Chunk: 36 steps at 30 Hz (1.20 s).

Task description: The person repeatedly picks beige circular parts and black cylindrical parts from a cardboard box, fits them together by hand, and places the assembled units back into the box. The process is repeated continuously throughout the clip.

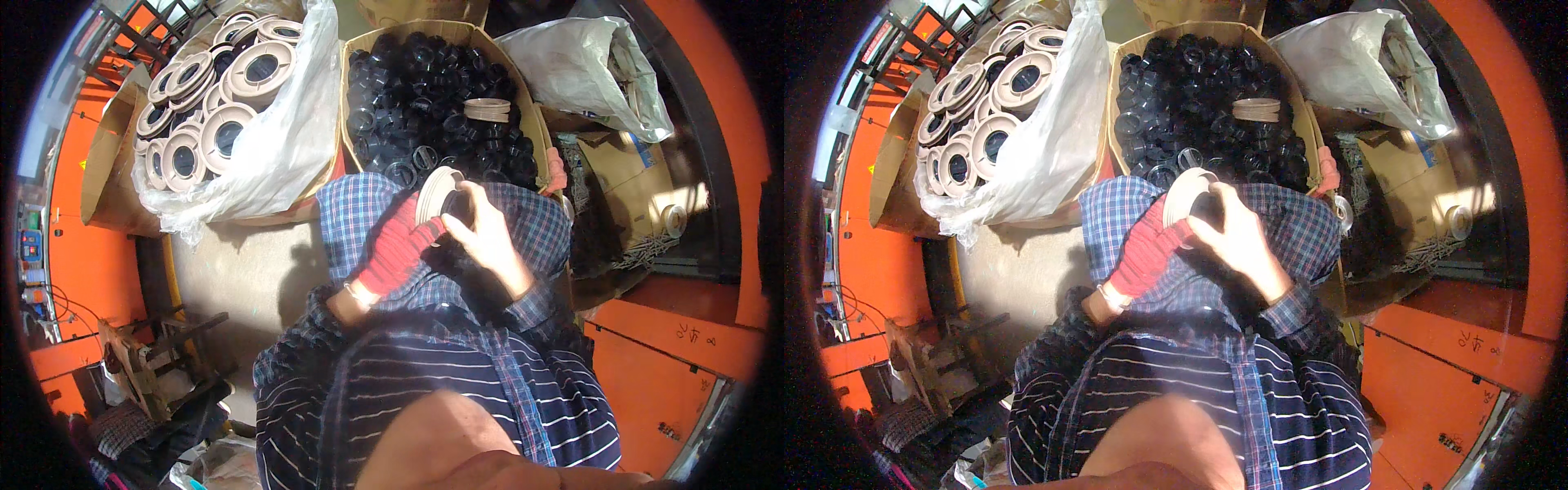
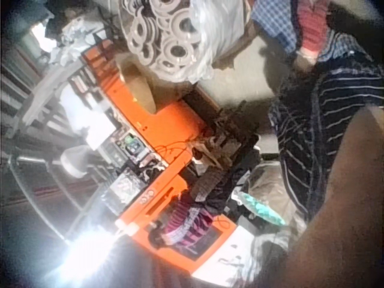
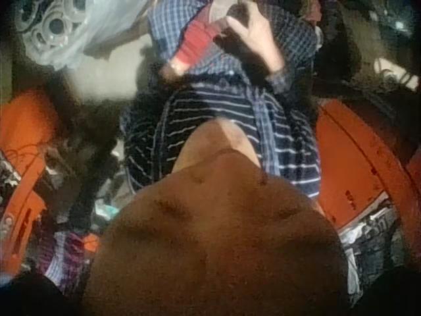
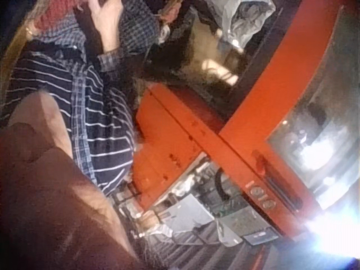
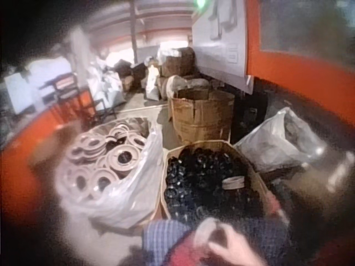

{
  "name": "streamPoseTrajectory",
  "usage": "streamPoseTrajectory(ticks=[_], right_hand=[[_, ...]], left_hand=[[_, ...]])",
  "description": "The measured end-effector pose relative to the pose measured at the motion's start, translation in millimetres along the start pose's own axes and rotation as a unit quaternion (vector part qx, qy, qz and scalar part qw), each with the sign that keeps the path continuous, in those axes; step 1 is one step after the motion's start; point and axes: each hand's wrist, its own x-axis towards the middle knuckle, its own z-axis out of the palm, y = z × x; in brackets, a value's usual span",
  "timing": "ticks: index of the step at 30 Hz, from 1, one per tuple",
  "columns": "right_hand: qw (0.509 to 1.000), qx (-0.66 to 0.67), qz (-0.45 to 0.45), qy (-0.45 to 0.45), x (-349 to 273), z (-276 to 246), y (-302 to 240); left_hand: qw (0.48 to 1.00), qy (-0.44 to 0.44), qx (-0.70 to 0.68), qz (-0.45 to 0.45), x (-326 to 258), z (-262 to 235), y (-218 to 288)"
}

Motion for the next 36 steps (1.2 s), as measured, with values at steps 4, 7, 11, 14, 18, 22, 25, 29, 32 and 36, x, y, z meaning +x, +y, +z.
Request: streamPoseTrajectory(ticks=[4,7,11,14,18,22,25,29,32,36], right_hand=[[0.971,0.227,0.075,0.026,-4.6,11.5,2.8],[0.707,0.625,0.312,-0.108,-2.1,17.4,7.5],[0.929,0.27,0.242,-0.071,0.7,7.1,8.7],[0.984,-0.075,-0.16,0.021,-8.6,-0.2,6.6],[0.996,-0.077,-0.048,0.007,-17.1,12.8,12.7],[0.937,0.316,0.15,0.016,-3.8,43.7,25.6],[0.806,0.514,0.292,-0.029,0.9,41.1,27.6],[0.998,0.001,-0.057,0.017,-3.9,14.5,14.4],[0.988,-0.142,-0.054,-0.023,-4.6,10.9,-2.5],[0.886,0.428,0.175,0.03,-0.3,31.2,-21.5]], left_hand=[[0.985,0.008,0.168,-0.034,-4.4,7.4,11.0],[0.823,-0.022,0.458,0.336,-5.7,11.9,16.0],[0.973,-0.049,0.223,-0.031,-4.7,0.3,14.0],[0.998,-0.018,0.054,0.005,-7.7,-8.6,11.2],[0.999,-0.003,-0.007,-0.032,-14.7,-0.5,7.2],[0.952,0.023,0.256,0.165,-18.6,11.8,0.2],[0.964,0.016,0.236,0.126,-15.8,7.3,-5.9],[0.998,0.058,-0.037,0.0,-5.4,-3.0,-7.8],[0.997,0.047,0.056,0.029,-3.8,4.1,1.6],[0.934,-0.025,0.301,0.191,-0.5,7.4,24.0]])
